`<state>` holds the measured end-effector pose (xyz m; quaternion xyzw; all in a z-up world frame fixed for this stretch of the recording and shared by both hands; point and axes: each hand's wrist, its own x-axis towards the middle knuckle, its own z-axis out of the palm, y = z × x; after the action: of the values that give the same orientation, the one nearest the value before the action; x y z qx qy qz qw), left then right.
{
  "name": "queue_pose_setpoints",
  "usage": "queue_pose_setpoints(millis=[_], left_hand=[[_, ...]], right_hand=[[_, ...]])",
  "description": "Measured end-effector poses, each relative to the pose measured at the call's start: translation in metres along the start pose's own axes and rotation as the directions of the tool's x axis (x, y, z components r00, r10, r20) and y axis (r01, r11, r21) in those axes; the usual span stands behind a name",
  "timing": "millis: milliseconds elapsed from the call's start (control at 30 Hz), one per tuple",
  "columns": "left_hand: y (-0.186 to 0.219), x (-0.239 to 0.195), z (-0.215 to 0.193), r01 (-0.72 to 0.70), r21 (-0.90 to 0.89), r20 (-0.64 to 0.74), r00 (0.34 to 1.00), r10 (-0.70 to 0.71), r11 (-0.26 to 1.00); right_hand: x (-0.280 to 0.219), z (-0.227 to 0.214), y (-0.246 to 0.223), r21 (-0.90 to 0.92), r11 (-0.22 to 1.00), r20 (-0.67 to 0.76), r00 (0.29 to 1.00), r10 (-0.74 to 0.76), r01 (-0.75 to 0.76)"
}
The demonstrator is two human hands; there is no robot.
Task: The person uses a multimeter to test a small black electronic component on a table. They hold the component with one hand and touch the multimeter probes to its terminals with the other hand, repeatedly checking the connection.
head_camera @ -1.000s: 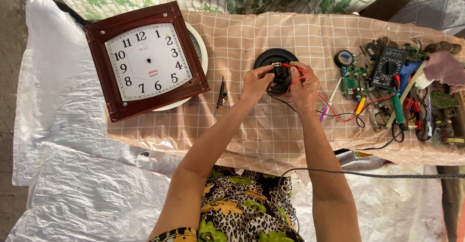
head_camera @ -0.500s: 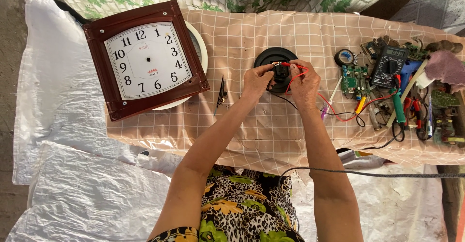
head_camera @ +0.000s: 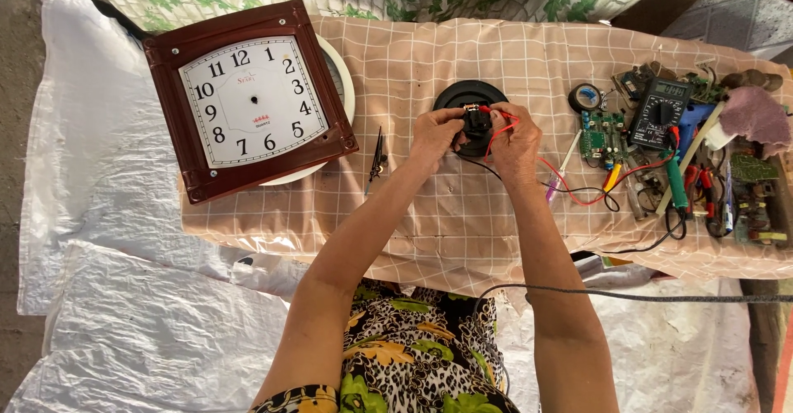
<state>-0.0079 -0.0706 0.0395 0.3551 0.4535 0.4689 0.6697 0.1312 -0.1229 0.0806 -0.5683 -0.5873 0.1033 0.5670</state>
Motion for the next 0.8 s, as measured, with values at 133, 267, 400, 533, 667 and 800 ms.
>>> queue_pose_setpoints(millis=[133, 267, 400, 533, 667, 800], left_hand=[[0.002, -0.001, 0.000, 0.004, -0.061, 0.018, 1.000, -0.003, 0.998], [0.004, -0.001, -0.003, 0.037, -0.075, 0.041, 0.999, -0.034, 0.997], [0.007, -0.003, -0.005, 0.071, -0.070, 0.057, 0.996, -0.067, 0.995], [0.001, -0.001, -0.008, 0.088, -0.088, 0.083, 0.993, -0.080, 0.992], [-0.004, 0.002, -0.013, 0.113, -0.135, 0.112, 0.989, -0.098, 0.984], [-0.009, 0.006, -0.018, 0.137, -0.196, 0.152, 0.982, -0.108, 0.971]], right_hand=[[0.001, 0.001, 0.003, -0.016, 0.999, 0.002, 0.999, -0.046, 0.046], [0.001, 0.001, -0.006, -0.002, 0.998, 0.023, 0.998, -0.060, 0.060], [0.000, 0.004, -0.009, 0.030, 0.999, 0.045, 0.998, -0.036, 0.035], [-0.004, 0.006, -0.006, 0.031, 1.000, 0.064, 0.998, -0.004, 0.002], [-0.007, 0.007, -0.006, 0.043, 0.999, 0.046, 0.999, 0.019, -0.022], [-0.011, 0.009, -0.005, 0.038, 0.998, 0.041, 0.998, 0.045, -0.047]])
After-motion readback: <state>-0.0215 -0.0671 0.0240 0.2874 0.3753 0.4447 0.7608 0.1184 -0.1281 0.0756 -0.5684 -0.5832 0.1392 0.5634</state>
